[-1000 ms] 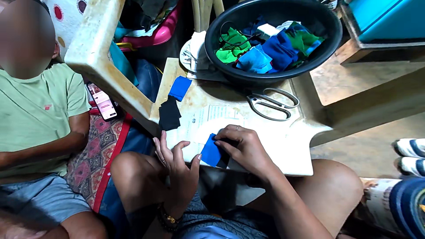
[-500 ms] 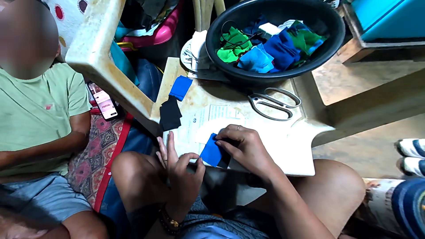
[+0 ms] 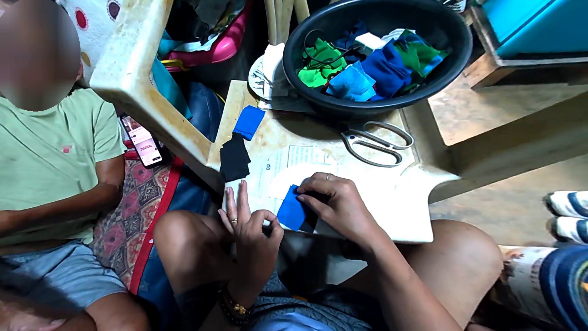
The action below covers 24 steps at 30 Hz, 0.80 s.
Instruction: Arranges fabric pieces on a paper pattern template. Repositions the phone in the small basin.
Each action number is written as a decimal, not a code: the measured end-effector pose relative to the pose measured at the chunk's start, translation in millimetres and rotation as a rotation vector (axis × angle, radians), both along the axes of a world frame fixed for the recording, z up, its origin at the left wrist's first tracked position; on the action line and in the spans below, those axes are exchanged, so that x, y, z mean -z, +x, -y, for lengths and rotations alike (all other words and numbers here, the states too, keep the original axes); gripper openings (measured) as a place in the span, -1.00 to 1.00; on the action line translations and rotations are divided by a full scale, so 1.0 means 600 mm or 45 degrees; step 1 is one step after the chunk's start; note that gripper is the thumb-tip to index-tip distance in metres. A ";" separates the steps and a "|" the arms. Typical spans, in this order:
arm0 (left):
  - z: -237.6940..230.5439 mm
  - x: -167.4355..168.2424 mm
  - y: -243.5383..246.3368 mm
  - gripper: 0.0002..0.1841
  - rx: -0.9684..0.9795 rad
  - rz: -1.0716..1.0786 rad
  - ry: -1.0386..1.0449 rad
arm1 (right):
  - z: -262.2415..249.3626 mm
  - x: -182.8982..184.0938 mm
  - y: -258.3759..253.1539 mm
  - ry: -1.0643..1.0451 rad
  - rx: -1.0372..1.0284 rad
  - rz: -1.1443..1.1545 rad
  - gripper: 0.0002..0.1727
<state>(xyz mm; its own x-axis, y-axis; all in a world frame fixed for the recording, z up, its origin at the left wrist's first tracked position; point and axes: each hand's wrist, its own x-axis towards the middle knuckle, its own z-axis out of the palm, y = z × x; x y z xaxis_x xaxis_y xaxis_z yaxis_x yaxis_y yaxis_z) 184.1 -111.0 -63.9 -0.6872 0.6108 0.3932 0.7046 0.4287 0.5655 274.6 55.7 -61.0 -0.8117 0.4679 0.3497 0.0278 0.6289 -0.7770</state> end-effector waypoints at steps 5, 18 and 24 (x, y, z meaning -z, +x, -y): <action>-0.005 -0.020 0.004 -0.85 0.001 0.019 0.014 | 0.000 0.000 0.000 0.015 -0.007 -0.007 -0.86; 0.004 -0.001 -0.003 -0.85 0.082 -0.093 0.036 | 0.000 0.000 0.000 0.009 0.002 0.002 -0.87; 0.001 0.006 -0.011 -0.55 0.327 -0.154 0.061 | -0.001 0.001 0.000 0.005 0.000 0.005 -0.86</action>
